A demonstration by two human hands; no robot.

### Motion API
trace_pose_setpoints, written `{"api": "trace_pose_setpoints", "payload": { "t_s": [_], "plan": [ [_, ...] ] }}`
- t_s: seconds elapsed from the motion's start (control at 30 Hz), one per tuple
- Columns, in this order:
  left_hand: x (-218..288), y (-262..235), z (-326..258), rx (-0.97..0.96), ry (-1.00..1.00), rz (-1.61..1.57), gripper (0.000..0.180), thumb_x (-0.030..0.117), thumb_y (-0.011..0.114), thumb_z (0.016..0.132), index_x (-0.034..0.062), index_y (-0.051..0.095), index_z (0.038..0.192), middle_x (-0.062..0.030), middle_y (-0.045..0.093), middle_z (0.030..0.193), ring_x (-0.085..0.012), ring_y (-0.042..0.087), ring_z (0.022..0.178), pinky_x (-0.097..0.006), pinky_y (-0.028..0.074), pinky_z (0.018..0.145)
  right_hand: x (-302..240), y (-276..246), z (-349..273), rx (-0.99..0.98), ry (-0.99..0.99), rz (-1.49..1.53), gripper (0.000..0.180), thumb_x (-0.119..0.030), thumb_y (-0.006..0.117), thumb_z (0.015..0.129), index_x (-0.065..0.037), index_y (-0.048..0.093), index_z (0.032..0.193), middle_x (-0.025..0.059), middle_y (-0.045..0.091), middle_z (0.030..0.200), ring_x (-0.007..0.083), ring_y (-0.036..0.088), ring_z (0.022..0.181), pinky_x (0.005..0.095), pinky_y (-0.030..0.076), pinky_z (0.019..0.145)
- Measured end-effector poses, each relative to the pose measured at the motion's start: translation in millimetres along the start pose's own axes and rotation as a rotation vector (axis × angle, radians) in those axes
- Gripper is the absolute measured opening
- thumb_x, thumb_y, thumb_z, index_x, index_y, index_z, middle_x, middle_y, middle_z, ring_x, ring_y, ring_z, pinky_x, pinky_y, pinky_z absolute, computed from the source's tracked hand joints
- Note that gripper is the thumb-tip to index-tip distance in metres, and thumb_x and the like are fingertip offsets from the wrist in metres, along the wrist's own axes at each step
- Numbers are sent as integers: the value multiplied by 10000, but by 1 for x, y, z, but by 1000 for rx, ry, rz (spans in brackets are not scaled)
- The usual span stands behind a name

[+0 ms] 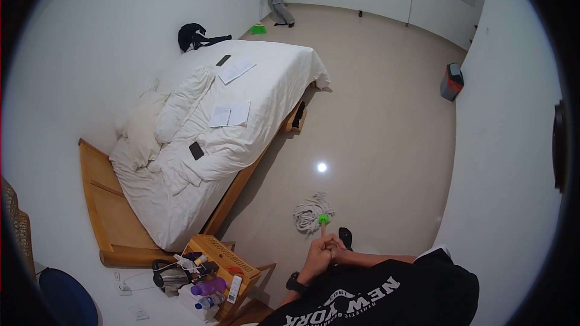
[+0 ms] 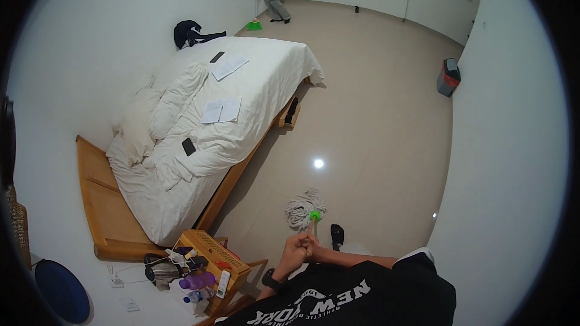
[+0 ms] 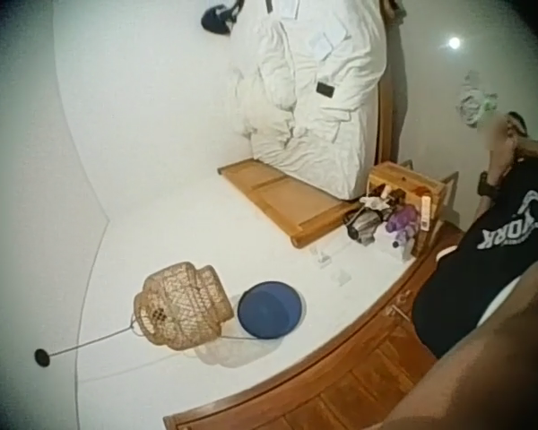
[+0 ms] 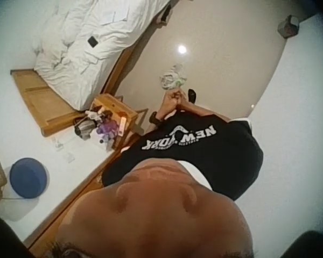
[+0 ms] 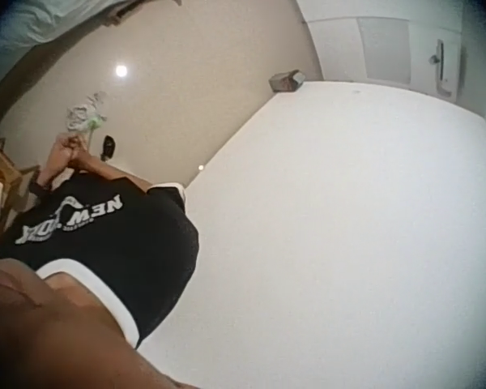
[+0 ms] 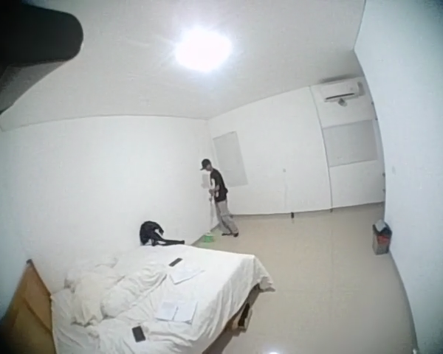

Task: Mopping the floor of a hotel room.

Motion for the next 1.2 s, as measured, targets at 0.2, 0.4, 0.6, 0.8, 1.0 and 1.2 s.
{"api": "trace_pose_setpoints", "payload": {
  "t_s": [0.2,0.4,0.6,0.8,1.0,1.2],
  "plan": [
    [9,-18,-18,79,141,470,267,-60,387,686,-25,618,816,-30,567,656,-98,509,599,-226,353,568,14,38,2,180,2,-60,240,-158,667,747,-88,574,957,74,589,970,168,564,979,336,430,813],
    [-22,-20,-48,188,392,753,130,-5,497,688,39,607,741,-153,606,680,-313,600,675,-376,437,623,-72,21,14,113,-299,-384,139,-131,624,736,-95,513,813,48,494,821,210,504,801,322,418,747],
    [-157,-13,-68,-192,239,851,235,-34,482,738,14,660,884,-136,674,777,-239,663,761,-332,466,651,-103,10,-32,119,-189,14,291,-117,690,654,-35,421,576,96,421,633,272,475,681,388,377,569],
    [-133,21,-98,-347,174,640,204,-53,540,751,19,638,915,-105,669,814,-199,658,766,-305,492,725,-128,10,-78,181,-123,-113,233,-170,700,676,-59,514,591,59,480,660,237,513,700,362,413,619],
    [-97,70,-145,-591,251,738,245,-115,515,681,46,642,816,-98,667,799,-228,656,746,-313,499,688,-152,23,-113,18,-182,79,241,-322,607,693,-99,518,666,80,489,726,267,494,749,373,377,676],
    [-114,29,-116,-315,439,878,216,-59,523,675,46,638,825,-137,658,723,-310,651,683,-381,495,613,-114,23,-79,-59,-157,-146,248,-344,577,699,-102,527,683,91,508,718,276,478,734,394,377,667]
  ]
}}
Point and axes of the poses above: each hand's wrist, its own z-axis towards the middle knuckle, its own y-axis out of the palm, x = y × z, the point moved 9 cm from there along z, towards the middle knuckle
